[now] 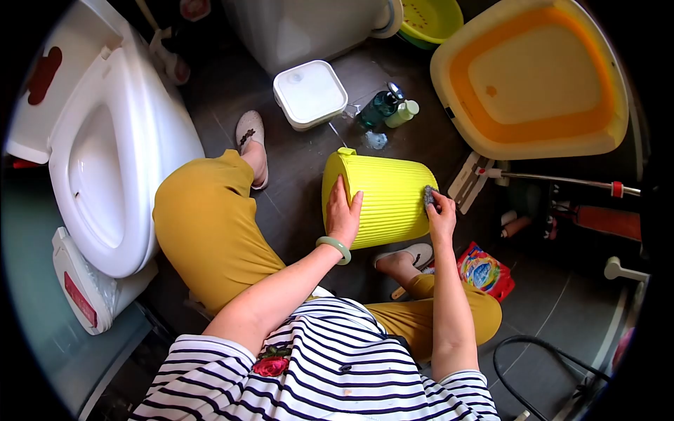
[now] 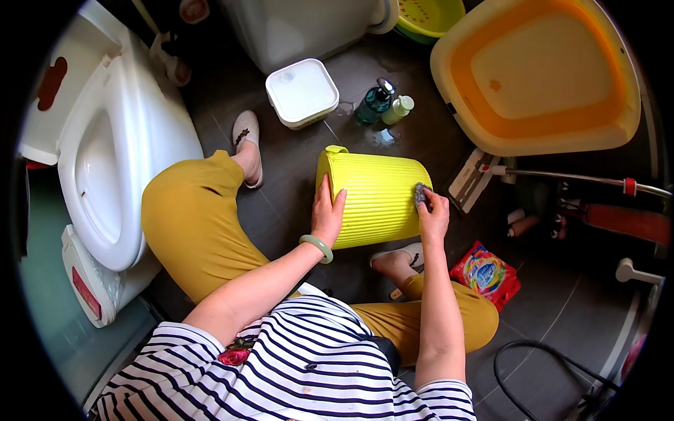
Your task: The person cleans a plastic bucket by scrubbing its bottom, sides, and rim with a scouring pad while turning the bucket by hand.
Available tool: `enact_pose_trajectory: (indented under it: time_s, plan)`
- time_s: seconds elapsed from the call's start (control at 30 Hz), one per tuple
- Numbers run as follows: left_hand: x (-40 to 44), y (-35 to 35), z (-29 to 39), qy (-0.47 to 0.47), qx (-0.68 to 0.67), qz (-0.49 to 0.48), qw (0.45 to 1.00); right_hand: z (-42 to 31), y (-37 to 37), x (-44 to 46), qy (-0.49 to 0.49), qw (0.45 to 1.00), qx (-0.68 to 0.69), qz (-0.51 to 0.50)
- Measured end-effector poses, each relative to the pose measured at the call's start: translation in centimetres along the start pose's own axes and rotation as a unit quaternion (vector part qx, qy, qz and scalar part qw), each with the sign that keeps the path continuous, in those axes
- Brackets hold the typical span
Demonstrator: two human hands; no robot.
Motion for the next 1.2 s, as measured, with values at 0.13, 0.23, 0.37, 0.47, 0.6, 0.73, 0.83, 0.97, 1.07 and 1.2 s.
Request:
enact_pose_trajectory:
  time_s: [0.13, 0.23, 0.37, 0.47, 0.6, 0.73, 0.83, 0.97, 1.07, 1.2]
  plan:
    - [-0.1, 0.3, -0.2, -0.011, -0.001, -0.008, 1.000, -0.1, 0.1, -0.1, 0.004, 1.000, 0.003, 0.003]
    - [-0.1, 0.3, -0.1, -0.027, -0.011, -0.004, 1.000, -0.2, 0.0, -0.2, 0.001, 1.000, 0.007, 0.008]
    - [0.0, 0.2, -0.2, -0.027, -0.020, -0.001, 0.999, 0.0, -0.1, -0.2, 0.001, 1.000, 0.002, 0.006]
    - [-0.1, 0.1, -0.3, -0.023, -0.028, 0.002, 0.999, -0.1, 0.0, -0.2, 0.002, 1.000, 0.004, 0.008]
    - [-0.3, 0.3, -0.2, -0.021, -0.048, 0.008, 0.999, 0.0, 0.1, -0.2, -0.011, 1.000, 0.000, 0.000]
    - [0.1, 0.3, 0.0, -0.035, -0.066, 0.018, 0.997, 0.1, -0.1, -0.1, -0.007, 1.000, 0.000, 0.000]
    - [0.5, 0.8, 0.5, -0.015, -0.066, 0.010, 0.998, 0.0, 0.0, -0.1, -0.005, 1.000, 0.006, 0.003]
    - [1.4, 1.3, 0.3, 0.002, -0.060, 0.006, 0.998, 0.1, -0.1, -0.2, -0.004, 1.000, 0.029, 0.010]
    - [2.4, 1.6, -0.2, -0.019, -0.039, -0.002, 0.999, 0.0, -0.2, 0.0, -0.001, 1.000, 0.029, 0.007]
    - [4.6, 1.5, -0.5, 0.039, -0.059, -0.080, 0.994, 0.1, -0.5, 0.4, -0.011, 1.000, 0.029, 0.006]
Point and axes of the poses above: each hand's wrist, its own x-axis towards the middle knuckle, its own y-axis out of the back of the hand, z = x × y, the point moved 2 cm from there along x, towards the middle knuckle, and after that the axes turned 15 degrees about z, right-handed, at the moved point
